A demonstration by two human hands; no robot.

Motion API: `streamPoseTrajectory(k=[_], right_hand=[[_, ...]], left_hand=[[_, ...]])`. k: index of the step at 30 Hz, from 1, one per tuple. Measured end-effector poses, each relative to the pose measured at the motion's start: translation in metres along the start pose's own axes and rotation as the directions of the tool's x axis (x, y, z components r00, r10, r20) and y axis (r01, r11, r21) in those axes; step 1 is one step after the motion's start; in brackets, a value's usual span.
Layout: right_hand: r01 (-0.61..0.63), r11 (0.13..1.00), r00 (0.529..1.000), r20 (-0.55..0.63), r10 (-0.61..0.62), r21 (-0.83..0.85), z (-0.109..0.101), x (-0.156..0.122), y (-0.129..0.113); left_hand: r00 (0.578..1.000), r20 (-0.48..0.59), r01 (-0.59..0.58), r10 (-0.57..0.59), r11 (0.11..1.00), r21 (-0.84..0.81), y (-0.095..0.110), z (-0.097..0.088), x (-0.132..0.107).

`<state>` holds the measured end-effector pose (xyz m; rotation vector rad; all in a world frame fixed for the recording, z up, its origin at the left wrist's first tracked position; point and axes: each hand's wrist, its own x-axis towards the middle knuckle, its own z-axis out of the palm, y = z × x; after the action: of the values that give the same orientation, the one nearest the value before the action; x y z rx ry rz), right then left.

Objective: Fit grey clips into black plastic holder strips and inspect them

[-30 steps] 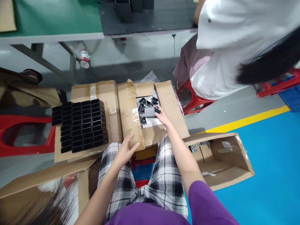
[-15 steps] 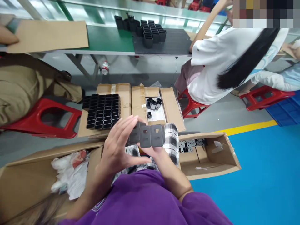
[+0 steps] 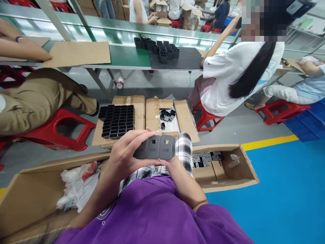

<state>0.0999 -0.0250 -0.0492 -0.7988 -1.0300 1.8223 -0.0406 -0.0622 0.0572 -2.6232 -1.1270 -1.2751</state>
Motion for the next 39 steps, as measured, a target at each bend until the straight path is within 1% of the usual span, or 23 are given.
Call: streamPoseTrajectory(k=[4, 6, 7, 8, 9, 10, 11, 12, 13, 14, 15, 17, 19, 22, 25, 29, 32, 34, 35, 36, 37, 38, 39], right_hand=[[0.015, 0.999, 1.000, -0.006, -0.014, 0.049, -0.005, -0.011, 0.007], [-0.020, 0.999, 1.000, 0.012, 0.019, 0.050, -0.009, -0.017, 0.016], [-0.037, 0.999, 0.999, 0.020, 0.037, 0.025, -0.011, -0.019, 0.022], [-0.045, 0.998, 0.999, 0.027, 0.046, -0.035, -0.014, -0.020, 0.028], [-0.034, 0.990, 0.999, 0.037, 0.039, -0.139, -0.015, -0.020, 0.034], [-0.001, 0.959, 0.998, 0.056, 0.018, -0.283, -0.015, -0.019, 0.040], [0.049, 0.894, 0.996, 0.092, -0.008, -0.446, -0.014, -0.017, 0.046], [0.107, 0.793, 0.989, 0.146, -0.023, -0.599, -0.009, -0.015, 0.052], [0.164, 0.677, 0.977, 0.211, -0.013, -0.717, -0.003, -0.012, 0.058], [0.213, 0.558, 0.962, 0.272, 0.024, -0.802, 0.005, -0.009, 0.064], [0.254, 0.445, 0.944, 0.320, 0.080, -0.859, 0.015, -0.006, 0.070], [0.312, 0.263, 0.911, 0.366, 0.190, -0.913, 0.036, -0.002, 0.082], [0.351, 0.147, 0.892, 0.378, 0.248, -0.925, 0.054, -0.001, 0.092], [0.373, 0.059, 0.883, 0.374, 0.283, -0.926, 0.068, -0.002, 0.100], [0.357, 0.025, 0.889, 0.348, 0.298, -0.934, 0.072, -0.002, 0.102], [0.341, 0.060, 0.895, 0.343, 0.284, -0.938, 0.073, -0.002, 0.103], [0.333, 0.131, 0.898, 0.356, 0.259, -0.934, 0.070, -0.002, 0.099], [0.329, 0.248, 0.896, 0.384, 0.222, -0.911, 0.066, -0.002, 0.090], [0.325, 0.339, 0.895, 0.403, 0.191, -0.883, 0.062, -0.003, 0.083], [0.310, 0.457, 0.898, 0.415, 0.149, -0.834, 0.059, -0.003, 0.074], [0.265, 0.604, 0.910, 0.402, 0.102, -0.752, 0.055, -0.004, 0.065], [0.195, 0.748, 0.930, 0.361, 0.064, -0.635, 0.051, -0.004, 0.055], [0.118, 0.859, 0.952, 0.302, 0.043, -0.497, 0.049, -0.005, 0.044]], left_hand=[[0.992, 0.101, 0.094, -0.082, 0.988, -0.126, -0.011, 0.009, -0.016], [0.964, 0.175, 0.240, -0.199, 0.936, -0.259, -0.025, 0.021, -0.040], [0.932, 0.216, 0.351, -0.290, 0.868, -0.351, -0.034, 0.028, -0.057], [0.876, 0.269, 0.481, -0.400, 0.750, -0.453, -0.041, 0.035, -0.077], [0.777, 0.314, 0.615, -0.546, 0.547, -0.568, -0.048, 0.042, -0.097], [0.608, 0.335, 0.679, -0.720, 0.252, -0.690, -0.054, 0.050, -0.118], [0.402, 0.382, 0.642, -0.832, -0.041, -0.765, -0.058, 0.056, -0.138], [0.322, 0.434, 0.627, -0.842, -0.153, -0.763, -0.061, 0.063, -0.155], [0.267, 0.467, 0.594, -0.843, -0.238, -0.768, -0.062, 0.068, -0.171], [0.245, 0.492, 0.570, -0.835, -0.286, -0.770, -0.062, 0.073, -0.183], [0.243, 0.504, 0.556, -0.829, -0.307, -0.773, -0.061, 0.076, -0.194], [0.219, 0.506, 0.489, -0.835, -0.355, -0.797, -0.058, 0.081, -0.208], [0.173, 0.496, 0.400, -0.851, -0.399, -0.825, -0.054, 0.082, -0.216], [0.118, 0.495, 0.271, -0.861, -0.452, -0.850, -0.050, 0.080, -0.222], [0.093, 0.504, 0.180, -0.859, -0.483, -0.857, -0.048, 0.078, -0.223], [0.104, 0.525, 0.117, -0.845, -0.513, -0.850, -0.047, 0.077, -0.217], [0.121, 0.505, 0.164, -0.854, -0.485, -0.859, -0.046, 0.071, -0.207], [0.147, 0.468, 0.258, -0.872, -0.423, -0.869, -0.044, 0.064, -0.197], [0.179, 0.448, 0.320, -0.876, -0.379, -0.869, -0.043, 0.059, -0.190], [0.232, 0.424, 0.384, -0.875, -0.318, -0.867, -0.041, 0.054, -0.181], [0.305, 0.387, 0.443, -0.870, -0.231, -0.866, -0.038, 0.048, -0.172], [0.402, 0.332, 0.481, -0.853, -0.112, -0.869, -0.035, 0.041, -0.162], [0.508, 0.261, 0.495, -0.821, 0.030, -0.869, -0.032, 0.034, -0.152]])
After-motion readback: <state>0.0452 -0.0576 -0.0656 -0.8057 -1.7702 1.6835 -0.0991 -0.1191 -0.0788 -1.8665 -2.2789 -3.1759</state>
